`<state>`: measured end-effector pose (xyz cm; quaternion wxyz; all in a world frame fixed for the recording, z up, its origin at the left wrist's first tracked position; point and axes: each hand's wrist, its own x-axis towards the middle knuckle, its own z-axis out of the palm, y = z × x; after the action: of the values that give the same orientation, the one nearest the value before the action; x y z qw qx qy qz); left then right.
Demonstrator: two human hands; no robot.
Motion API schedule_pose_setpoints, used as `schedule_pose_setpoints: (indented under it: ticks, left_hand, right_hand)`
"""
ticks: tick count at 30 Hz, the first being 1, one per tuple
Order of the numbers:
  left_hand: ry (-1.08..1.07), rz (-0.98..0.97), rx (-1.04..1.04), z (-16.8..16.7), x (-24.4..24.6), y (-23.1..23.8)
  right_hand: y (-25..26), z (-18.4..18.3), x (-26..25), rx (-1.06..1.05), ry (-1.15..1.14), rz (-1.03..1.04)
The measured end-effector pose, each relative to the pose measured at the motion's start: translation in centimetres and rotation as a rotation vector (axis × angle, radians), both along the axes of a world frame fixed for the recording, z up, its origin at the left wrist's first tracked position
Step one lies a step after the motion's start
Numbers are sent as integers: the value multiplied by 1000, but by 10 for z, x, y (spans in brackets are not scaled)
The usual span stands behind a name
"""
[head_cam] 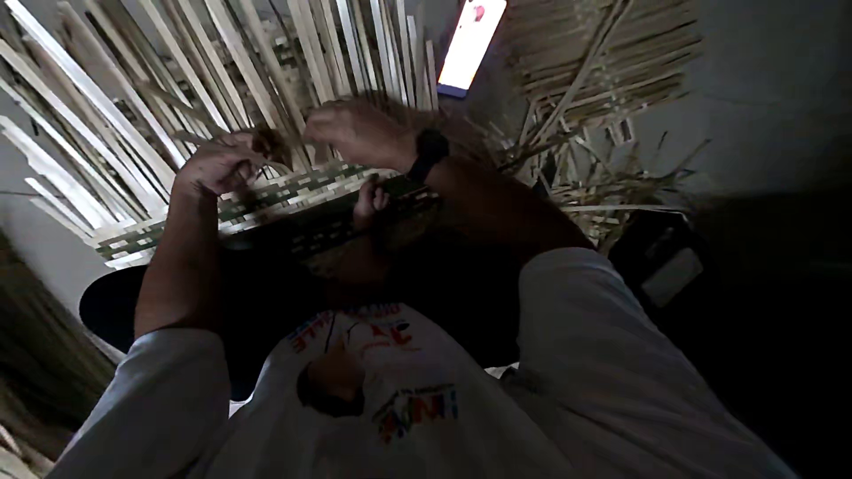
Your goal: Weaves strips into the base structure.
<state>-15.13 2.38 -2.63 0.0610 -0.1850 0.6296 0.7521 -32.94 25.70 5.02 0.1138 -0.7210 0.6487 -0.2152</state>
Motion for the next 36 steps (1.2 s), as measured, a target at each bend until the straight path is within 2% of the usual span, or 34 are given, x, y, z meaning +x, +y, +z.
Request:
schedule_pose_setpoints:
  ticks: [2, 4, 5, 7, 9, 10, 12, 14, 15, 17, 21, 24, 27, 30, 33, 36]
  left_hand:
    - [-116, 38, -103, 13, -7, 8]
    - [-200, 73, -196, 26, -15, 18]
    - [-200, 76, -247, 30, -17, 23]
    - [-148, 55, -357, 35, -15, 30]
    - [-60, 68, -486, 35, -9, 37]
    - [-20, 98, -546, 34, -6, 42]
    - [-15, 232, -666, 28, 0, 52]
    - [-39, 438, -760, 15, 7, 59]
    - [-86, 477, -811, 10, 11, 65]
    - [-195, 377, -931, 0, 22, 84]
    - [-213, 75, -1230, -14, 24, 105]
    - [-328, -28, -1272, -6, 9, 99]
    - [-353, -33, -1293, -5, 3, 98]
    - [-370, -61, -1306, -1, 1, 104]
    - [-380, -95, -1295, 2, 2, 105]
    - [-346, -100, -1322, -5, 5, 108]
  right_hand:
    - [-7, 3, 2, -241, 294, 180]
    - [-20, 16, 3, -337, 390, 272]
    - [-25, 25, 3, -274, 393, 262]
    - [-34, 42, -2, 58, 290, 97]
    - [-45, 49, -20, 402, 44, -133]
    - [-50, 41, -33, 498, -102, -209]
    - [-53, 17, -50, 553, -234, -305]
    - [-48, 3, -45, 501, -79, -346]
    - [-45, -2, -41, 490, 24, -353]
    - [-35, -13, -34, 503, 122, -352]
    - [-12, -31, -32, 503, 77, -329]
    - [-10, -33, -15, 555, 138, -332]
    - [-25, -9, 17, 592, 341, -264]
    - [-39, 7, 36, 671, 448, -175]
    - [-27, -6, 13, 642, 304, -252]
    - [8, -55, -19, 469, 15, -320]
